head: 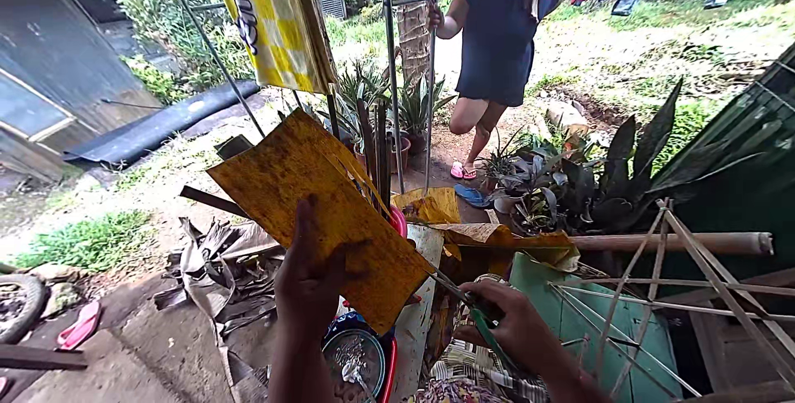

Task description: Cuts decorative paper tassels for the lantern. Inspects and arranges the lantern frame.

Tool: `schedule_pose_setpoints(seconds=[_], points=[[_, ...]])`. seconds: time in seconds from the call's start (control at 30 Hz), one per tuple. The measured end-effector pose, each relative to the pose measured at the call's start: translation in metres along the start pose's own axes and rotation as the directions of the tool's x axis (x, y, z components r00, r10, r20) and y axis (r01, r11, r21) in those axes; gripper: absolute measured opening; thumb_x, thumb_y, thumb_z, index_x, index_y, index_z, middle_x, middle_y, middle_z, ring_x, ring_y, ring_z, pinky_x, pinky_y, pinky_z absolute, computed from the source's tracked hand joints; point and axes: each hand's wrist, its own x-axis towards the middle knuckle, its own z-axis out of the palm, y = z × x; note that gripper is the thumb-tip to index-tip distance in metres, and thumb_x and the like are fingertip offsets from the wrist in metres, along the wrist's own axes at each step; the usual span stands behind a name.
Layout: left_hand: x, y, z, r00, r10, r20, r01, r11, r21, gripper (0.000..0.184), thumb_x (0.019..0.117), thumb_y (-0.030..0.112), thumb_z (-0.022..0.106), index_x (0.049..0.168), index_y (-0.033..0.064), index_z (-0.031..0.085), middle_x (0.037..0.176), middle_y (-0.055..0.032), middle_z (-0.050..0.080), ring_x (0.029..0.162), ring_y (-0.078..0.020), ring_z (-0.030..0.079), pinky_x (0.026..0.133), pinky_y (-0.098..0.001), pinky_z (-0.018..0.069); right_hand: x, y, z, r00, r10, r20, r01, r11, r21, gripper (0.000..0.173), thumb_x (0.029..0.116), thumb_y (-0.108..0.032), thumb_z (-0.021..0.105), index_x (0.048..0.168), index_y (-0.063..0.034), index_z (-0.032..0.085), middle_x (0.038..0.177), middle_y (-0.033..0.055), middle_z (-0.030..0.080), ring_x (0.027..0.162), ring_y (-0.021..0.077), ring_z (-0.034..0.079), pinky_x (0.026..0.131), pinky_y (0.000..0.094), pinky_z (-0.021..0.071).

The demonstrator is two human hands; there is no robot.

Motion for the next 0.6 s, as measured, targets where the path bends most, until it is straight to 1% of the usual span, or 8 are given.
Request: schedule_pose_setpoints(seconds=[0.1,0.33,0.4,0.5,0.6], points=[[0.0003,0.0034,0.0016,1.0,-0.005,-0.001,0.005,1.0,-0.011,0.082,0.09,-0.002,0.068,0.161,0.0122,0.029,0.153,-0.0013,0.051,0.115,-0.0037,0.066,0.09,-0.0223,0.0592,0.0028,-0.0036,0.0015,1.0,-0.017,-0.024,0.017,1.0,0.006,0.061,0.0767,-0.06,0.081,0.116,-0.0138,0.075,0.09,-0.0054,0.067,0.073,-0.0048,0.055,0.062,0.0114,0.0469],[0.0002,0.0055,0.0064,1.0,0.003,0.008,-0.002,0.999,-0.055,0.082,0.09,-0.003,0.068,0.161,0.013,0.03,0.157,0.0003,0.046,0.118,-0.0043,0.064,0.092,-0.0224,0.0586,0.0074,-0.0058,0.0025,0.996,-0.061,-0.057,0.062,0.998,0.013,0.058,0.0775,-0.058,0.082,0.114,-0.0135,0.075,0.091,-0.0051,0.068,0.074,-0.0051,0.056,0.063,0.0108,0.0475],[0.0004,0.0062,0.0073,1.0,0.001,0.009,0.0,0.998,-0.068,0.082,0.0902,-0.003,0.068,0.161,0.0127,0.03,0.156,-0.0001,0.048,0.117,-0.0048,0.065,0.091,-0.0227,0.059,0.0082,-0.0074,0.0021,0.996,-0.064,-0.06,0.064,0.998,0.009,0.058,0.0778,-0.058,0.081,0.114,-0.013,0.075,0.09,-0.0051,0.068,0.073,-0.0056,0.056,0.062,0.0101,0.0468],[0.0004,0.0058,0.0069,1.0,0.001,0.008,-0.001,0.998,-0.056,0.082,0.0907,-0.001,0.068,0.162,0.0125,0.029,0.155,-0.0007,0.049,0.114,-0.0032,0.066,0.089,-0.0211,0.059,0.0098,-0.0088,0.0016,0.996,-0.063,-0.061,0.063,0.998,0.009,0.059,0.0775,-0.059,0.081,0.114,-0.0124,0.076,0.087,-0.0056,0.066,0.071,-0.0062,0.054,0.061,0.0093,0.045],[0.0007,0.0061,0.0057,1.0,-0.001,0.003,0.001,0.998,-0.062,0.083,0.0901,-0.002,0.069,0.162,0.0149,0.03,0.155,0.0005,0.048,0.114,-0.0037,0.066,0.088,-0.0212,0.0597,0.0107,-0.0096,0.0018,0.996,-0.064,-0.058,0.064,0.998,0.013,0.058,0.0774,-0.058,0.081,0.113,-0.0122,0.076,0.088,-0.0056,0.068,0.072,-0.0062,0.055,0.061,0.0096,0.0462]])
